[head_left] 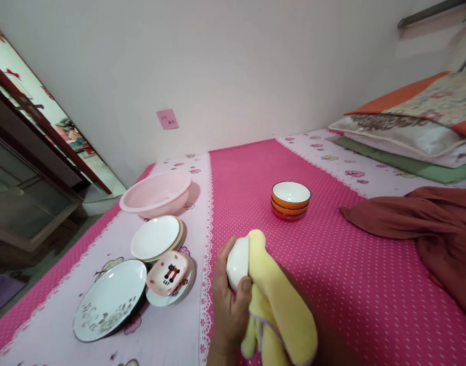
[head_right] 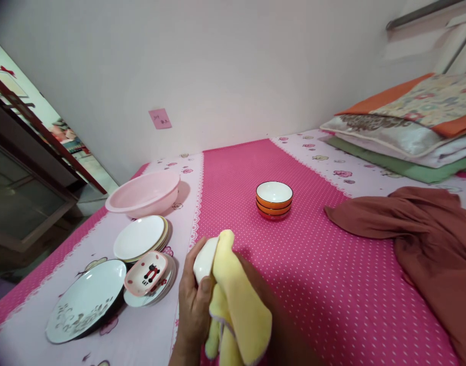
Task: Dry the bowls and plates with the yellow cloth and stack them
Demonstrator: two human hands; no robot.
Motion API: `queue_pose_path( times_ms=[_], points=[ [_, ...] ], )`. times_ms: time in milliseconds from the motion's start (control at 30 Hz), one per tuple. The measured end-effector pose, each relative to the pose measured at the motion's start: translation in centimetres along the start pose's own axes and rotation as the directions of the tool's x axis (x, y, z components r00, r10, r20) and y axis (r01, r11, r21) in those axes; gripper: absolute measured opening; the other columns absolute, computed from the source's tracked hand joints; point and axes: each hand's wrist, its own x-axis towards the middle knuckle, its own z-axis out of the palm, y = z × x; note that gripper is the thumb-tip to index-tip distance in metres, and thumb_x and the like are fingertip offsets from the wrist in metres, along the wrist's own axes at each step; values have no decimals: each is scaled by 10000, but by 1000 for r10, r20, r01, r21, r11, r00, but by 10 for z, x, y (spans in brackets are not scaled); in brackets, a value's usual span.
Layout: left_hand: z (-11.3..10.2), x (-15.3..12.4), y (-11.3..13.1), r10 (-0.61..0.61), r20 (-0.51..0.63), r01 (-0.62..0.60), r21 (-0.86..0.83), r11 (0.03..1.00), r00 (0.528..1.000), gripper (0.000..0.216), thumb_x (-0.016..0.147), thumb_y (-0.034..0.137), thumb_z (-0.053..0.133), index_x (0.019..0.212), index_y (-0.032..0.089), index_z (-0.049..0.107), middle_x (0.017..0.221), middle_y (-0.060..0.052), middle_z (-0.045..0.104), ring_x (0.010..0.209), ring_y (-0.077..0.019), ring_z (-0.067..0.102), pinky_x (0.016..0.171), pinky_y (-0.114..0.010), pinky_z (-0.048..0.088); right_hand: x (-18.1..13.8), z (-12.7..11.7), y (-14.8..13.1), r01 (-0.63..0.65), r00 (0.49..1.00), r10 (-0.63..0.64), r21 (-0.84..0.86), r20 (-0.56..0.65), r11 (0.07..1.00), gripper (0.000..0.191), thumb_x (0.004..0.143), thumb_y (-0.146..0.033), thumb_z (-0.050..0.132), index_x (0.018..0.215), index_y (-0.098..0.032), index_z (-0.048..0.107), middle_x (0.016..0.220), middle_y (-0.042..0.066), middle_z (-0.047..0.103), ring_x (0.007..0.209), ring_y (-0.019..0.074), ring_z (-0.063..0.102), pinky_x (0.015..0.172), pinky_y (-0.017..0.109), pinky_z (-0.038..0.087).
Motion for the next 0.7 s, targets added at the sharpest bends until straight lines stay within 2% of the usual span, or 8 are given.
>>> queue_pose_path(
  times_ms=[100,167,233,300,367,433,567,700],
  points=[
    [-1,0,-2,-116,-1,115,-93,989,993,612,970,608,547,1450,232,593,1468,-137,621,1336,-346,568,1141,-479,407,1,8,-9,-147,988,153,-271,1,951,184,799,-199,677,974,-174,726,790,-45,741,628,115,657,528,187,518],
    [1,2,-4,-223,12,221,-204,954,975,586,975,601,545,1419,225,618,1395,-141,677,1319,-340,595,1134,-472,425,1,12,-17,-143,986,166,-499,1,855,200,747,-113,645,924,-195,685,790,-43,711,634,119,619,572,209,488],
    [3,5,-8,-331,38,325,-331,886,943,579,956,604,584,1385,220,643,1300,-149,728,1277,-343,632,1113,-472,450,0,14,-22,-10,994,88,-737,67,675,234,697,-62,601,878,-204,640,832,-26,679,714,143,606,645,245,468],
    [4,10,-13,-438,55,413,-455,789,897,575,927,608,638,1337,205,669,1221,-148,754,1228,-343,662,1084,-469,474,-1,15,-23,168,983,4,-897,185,408,234,680,-30,569,838,-201,601,880,5,657,803,181,594,735,302,453],
    [4,14,-17,-534,111,494,-569,657,838,543,908,614,671,1210,165,717,1114,-136,769,1166,-333,687,1049,-450,498,-2,15,-19,298,954,-38,-941,296,159,178,743,-34,561,806,-200,575,902,30,644,856,213,576,805,357,429],
    [3,17,-19,-582,223,563,-654,506,782,506,885,624,695,994,133,744,962,-109,761,1089,-318,705,1013,-428,517,-1,16,-12,368,929,-44,-930,367,13,138,850,-81,568,787,-204,563,895,35,638,869,227,557,816,377,406],
    [2,21,-17,-554,339,584,-730,356,761,406,849,551,765,795,153,706,753,-31,680,945,-267,712,953,-390,541,4,17,-3,405,905,-121,-913,408,-48,114,924,-117,596,846,-199,588,981,38,667,963,236,559,855,370,394],
    [6,18,-21,-576,176,528,-667,527,798,469,847,612,747,864,144,737,736,-23,692,826,-233,705,858,-366,549,6,21,0,276,935,-228,-961,272,-15,154,921,-57,558,967,-183,634,1072,67,695,1008,247,564,892,377,408]
  ],
)
